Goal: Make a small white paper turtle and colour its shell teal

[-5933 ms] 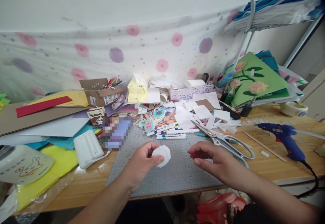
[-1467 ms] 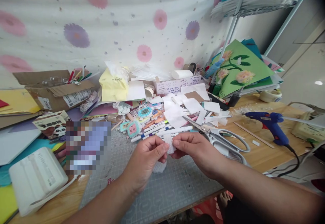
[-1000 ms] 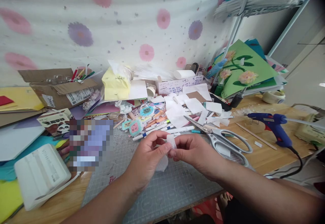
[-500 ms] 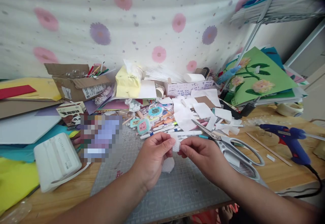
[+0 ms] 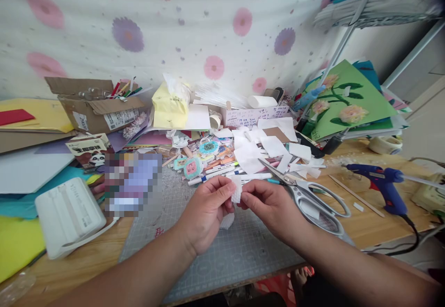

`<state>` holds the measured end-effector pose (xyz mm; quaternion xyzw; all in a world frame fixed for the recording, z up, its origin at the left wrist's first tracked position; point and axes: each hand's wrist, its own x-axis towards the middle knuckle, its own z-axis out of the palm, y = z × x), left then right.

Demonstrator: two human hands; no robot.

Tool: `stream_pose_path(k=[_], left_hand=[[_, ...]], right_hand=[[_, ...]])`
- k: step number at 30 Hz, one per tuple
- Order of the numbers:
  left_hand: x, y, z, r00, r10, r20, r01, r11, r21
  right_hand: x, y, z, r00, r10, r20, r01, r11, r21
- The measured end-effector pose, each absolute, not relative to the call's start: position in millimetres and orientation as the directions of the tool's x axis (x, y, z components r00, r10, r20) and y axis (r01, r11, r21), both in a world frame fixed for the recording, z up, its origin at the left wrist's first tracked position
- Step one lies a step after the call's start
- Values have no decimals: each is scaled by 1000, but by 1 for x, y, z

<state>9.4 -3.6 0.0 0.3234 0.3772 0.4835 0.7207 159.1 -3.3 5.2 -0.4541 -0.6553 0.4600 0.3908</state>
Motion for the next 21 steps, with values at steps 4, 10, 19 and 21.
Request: stream_pose_path(k=[4, 10, 19, 21], left_hand=[[10, -3, 1, 264, 939, -219, -442, 320, 838], [9, -4, 1, 289, 938, -192, -426, 305, 852], [9, -4, 1, 235, 955, -179, -363, 257, 896], [9, -4, 1, 199, 967, -160, -324, 219, 920]], right_hand=[[158, -3, 4, -282, 954, 102, 234, 171, -957], [158, -2, 4, -285, 952, 111, 247, 185, -951], [160, -4, 11, -366, 925, 100, 118, 153, -981], [160, -5, 10, -382, 919, 96, 55, 126, -991]])
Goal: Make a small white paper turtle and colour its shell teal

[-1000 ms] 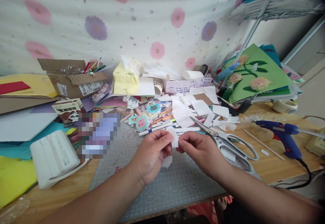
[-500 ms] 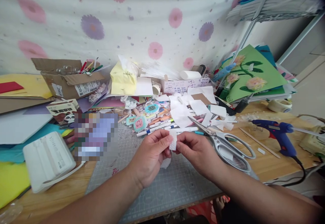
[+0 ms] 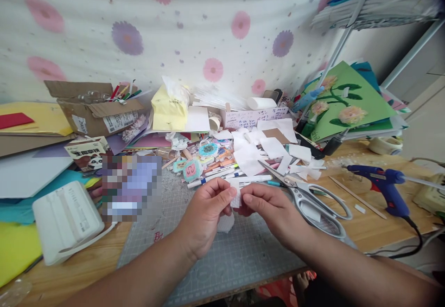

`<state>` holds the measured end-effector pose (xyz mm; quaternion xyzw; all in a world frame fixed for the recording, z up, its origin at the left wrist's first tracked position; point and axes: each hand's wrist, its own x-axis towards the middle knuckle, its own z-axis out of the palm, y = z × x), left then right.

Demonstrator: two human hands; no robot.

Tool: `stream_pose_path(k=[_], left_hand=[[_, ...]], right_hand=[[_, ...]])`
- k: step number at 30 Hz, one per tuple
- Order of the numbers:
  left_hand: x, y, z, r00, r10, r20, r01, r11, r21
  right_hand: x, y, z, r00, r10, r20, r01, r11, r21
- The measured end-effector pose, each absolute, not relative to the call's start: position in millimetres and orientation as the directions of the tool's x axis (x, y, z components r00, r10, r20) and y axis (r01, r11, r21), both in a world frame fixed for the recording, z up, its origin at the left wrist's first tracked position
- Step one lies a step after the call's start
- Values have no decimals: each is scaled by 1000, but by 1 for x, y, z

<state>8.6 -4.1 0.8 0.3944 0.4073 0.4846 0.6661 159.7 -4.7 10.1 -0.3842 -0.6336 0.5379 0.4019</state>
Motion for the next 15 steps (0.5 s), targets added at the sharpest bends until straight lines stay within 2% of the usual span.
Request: stream_pose_path(k=[7, 11, 15], left_hand=[[9, -4, -2, 178, 981, -75, -232, 116, 966], [6, -1, 0, 201, 977, -67, -276, 122, 953], [3, 1, 6, 317, 946, -63, -247, 147, 958]], right_hand=[[155, -7, 5, -354, 933, 68, 200, 147, -969], [156, -5, 5, -358, 934, -23, 88, 9, -996], [160, -3, 5, -417, 905, -82, -12, -95, -995]])
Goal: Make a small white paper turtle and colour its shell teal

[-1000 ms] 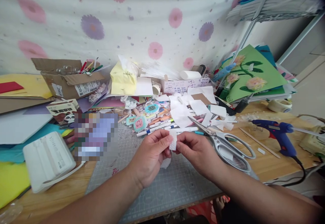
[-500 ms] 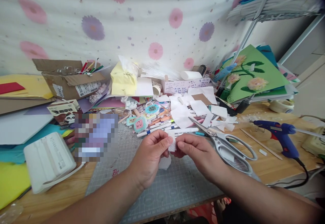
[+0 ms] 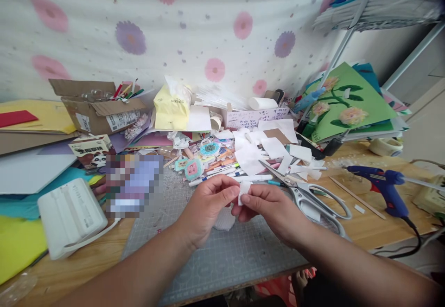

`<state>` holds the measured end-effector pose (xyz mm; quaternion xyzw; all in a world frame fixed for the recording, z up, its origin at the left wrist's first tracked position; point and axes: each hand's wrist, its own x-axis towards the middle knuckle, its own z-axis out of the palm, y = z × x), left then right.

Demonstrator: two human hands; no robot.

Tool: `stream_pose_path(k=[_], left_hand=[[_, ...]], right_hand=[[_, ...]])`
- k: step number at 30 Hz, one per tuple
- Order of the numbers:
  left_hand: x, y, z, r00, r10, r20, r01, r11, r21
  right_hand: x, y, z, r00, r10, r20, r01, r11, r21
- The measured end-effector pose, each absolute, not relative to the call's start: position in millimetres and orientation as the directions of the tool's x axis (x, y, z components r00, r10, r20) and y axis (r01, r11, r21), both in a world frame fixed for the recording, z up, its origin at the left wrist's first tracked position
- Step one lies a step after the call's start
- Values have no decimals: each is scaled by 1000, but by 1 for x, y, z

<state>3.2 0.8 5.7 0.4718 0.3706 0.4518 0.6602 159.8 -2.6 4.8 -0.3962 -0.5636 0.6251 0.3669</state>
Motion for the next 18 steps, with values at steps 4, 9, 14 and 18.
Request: stream_pose_path(k=[4, 9, 14, 18], left_hand=[[2, 2, 7, 343, 938, -55, -218, 137, 966], [1, 3, 7, 293, 955, -45, -179, 101, 979], [2, 2, 7, 231, 972, -47, -113, 75, 991], [2, 3, 4, 182, 982, -44, -94, 62, 994]], right_hand=[[163, -2, 5, -489, 862, -134, -79, -197, -977], [163, -3, 7, -488, 861, -142, -32, -180, -983], [160, -3, 8, -451, 881, -145, 6, -160, -987], [158, -2, 6, -435, 889, -145, 45, -140, -989]])
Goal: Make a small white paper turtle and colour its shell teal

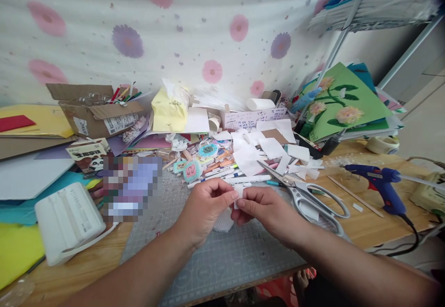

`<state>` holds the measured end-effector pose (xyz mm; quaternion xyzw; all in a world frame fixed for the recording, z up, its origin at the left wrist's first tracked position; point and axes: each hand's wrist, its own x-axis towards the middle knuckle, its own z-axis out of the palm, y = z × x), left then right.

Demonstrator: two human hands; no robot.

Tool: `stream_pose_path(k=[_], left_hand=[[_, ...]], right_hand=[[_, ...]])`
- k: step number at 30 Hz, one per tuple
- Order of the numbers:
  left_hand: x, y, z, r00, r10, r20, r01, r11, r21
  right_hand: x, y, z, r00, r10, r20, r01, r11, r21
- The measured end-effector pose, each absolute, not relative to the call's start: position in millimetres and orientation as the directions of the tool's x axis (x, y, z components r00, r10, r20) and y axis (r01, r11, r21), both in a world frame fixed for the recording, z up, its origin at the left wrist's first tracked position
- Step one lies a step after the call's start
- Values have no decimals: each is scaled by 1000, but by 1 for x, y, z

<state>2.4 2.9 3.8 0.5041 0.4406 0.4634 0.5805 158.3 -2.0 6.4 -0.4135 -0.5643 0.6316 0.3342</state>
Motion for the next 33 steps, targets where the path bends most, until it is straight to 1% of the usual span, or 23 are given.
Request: stream_pose_path(k=[3, 8, 13, 16, 19, 21, 24, 26, 27, 28, 30, 31, 32, 33], left_hand=[[2, 3, 2, 150, 987, -52, -118, 70, 990], [2, 2, 3, 181, 978, -106, -177, 138, 975], [2, 3, 2, 122, 990, -77, -208, 101, 973], [2, 4, 2, 154, 983, -99, -240, 134, 961], [1, 3, 3, 275, 951, -142, -203, 202, 958], [2, 3, 3, 314, 935, -164, -155, 221, 963], [2, 3, 3, 268, 951, -157, -109, 192, 975], [2, 4, 3, 236, 962, -135, -129, 169, 977], [2, 4, 3, 230, 964, -130, -149, 167, 975], [2, 4, 3, 224, 966, -132, -171, 173, 970], [1, 4, 3, 206, 967, -147, -204, 190, 960], [0, 3, 3, 195, 968, -158, -214, 199, 956], [0, 3, 3, 183, 968, -172, -224, 211, 951], [0, 2, 3, 173, 967, -185, -237, 223, 946]], right_hand=[[158, -2, 5, -409, 902, -135, 78, -113, -991], [156, -2, 4, -421, 900, -113, 132, -62, -989], [156, -2, 4, -430, 897, -102, 189, -20, -982], [158, -2, 3, -425, 900, -98, 217, -4, -976], [159, -3, 4, -421, 902, -100, 250, 9, -968], [159, -5, 5, -417, 903, -100, 271, 19, -962], [165, -8, 8, -410, 907, -95, 286, 30, -958], [181, -7, 9, -368, 928, -58, 362, 85, -928], [194, -7, 8, -334, 942, -18, 449, 142, -882], [209, -5, 6, -299, 954, 37, 569, 209, -796], [245, -3, 0, -278, 951, 133, 800, 306, -516], [263, -2, -5, -269, 946, 179, 871, 318, -374], [281, -1, -11, -236, 952, 195, 923, 283, -263], [296, -1, -16, -213, 960, 184, 947, 249, -202]])
